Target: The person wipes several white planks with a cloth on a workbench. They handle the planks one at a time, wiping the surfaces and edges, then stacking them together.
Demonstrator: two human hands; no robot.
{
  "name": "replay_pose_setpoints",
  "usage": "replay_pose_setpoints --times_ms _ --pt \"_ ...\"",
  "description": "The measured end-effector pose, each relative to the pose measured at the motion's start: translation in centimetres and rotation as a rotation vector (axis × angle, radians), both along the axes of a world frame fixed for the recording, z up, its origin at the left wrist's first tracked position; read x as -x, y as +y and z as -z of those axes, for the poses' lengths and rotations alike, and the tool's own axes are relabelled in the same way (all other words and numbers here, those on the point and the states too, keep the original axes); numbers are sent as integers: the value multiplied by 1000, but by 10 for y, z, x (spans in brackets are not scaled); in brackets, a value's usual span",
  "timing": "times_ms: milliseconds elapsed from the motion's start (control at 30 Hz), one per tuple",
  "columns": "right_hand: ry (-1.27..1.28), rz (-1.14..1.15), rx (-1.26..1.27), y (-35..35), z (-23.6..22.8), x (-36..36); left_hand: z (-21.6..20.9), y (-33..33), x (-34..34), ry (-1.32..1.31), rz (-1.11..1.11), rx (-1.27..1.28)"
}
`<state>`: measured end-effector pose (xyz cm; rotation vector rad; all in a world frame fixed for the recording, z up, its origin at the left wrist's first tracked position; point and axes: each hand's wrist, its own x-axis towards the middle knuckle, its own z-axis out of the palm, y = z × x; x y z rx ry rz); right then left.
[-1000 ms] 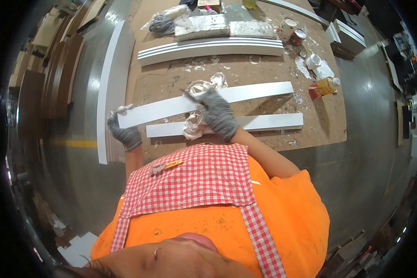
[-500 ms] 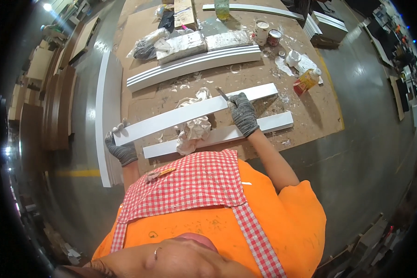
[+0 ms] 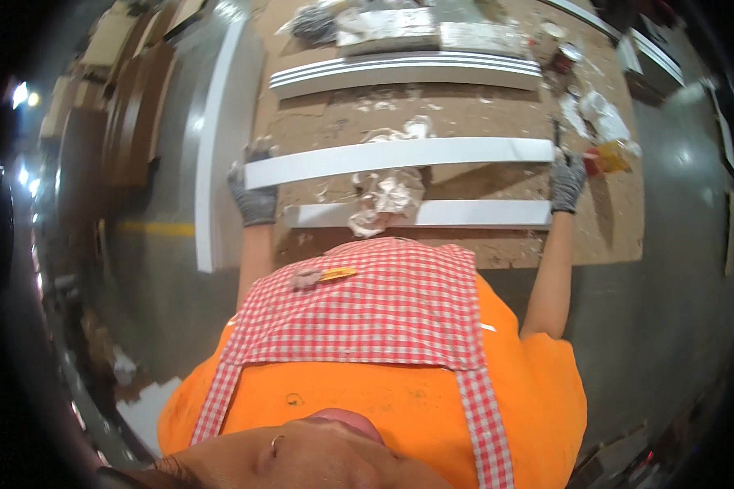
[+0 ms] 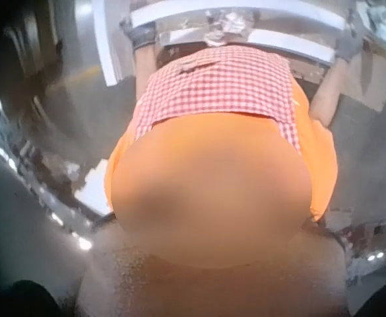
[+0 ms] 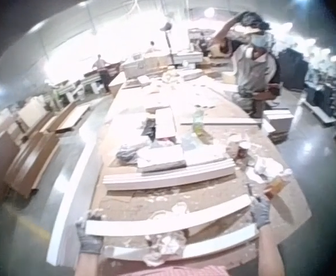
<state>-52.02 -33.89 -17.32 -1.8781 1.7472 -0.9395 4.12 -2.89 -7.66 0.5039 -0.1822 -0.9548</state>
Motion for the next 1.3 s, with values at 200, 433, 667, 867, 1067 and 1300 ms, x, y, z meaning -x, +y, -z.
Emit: replay_pose_setpoints --times_ms 200,433,667,867,1067,1300 --pt "143 63 -113 -2 24 -13 -17 -1 2 77 71 -71" --pt "-55 86 -285 -10 20 -22 -33 1 5 164 87 -133" --pt "25 137 -234 -17 -6 -43 -16 -1 10 219 82 123" --pt "-328 -273 180 -57 -47 -121 -13 5 20 258 -106 -162" --pt "-93 -128 511 -116 -72 -266 3 5 8 267 -22 -189" --pt "464 -269 183 -104 -92 -371 2 25 12 289 -51 -405"
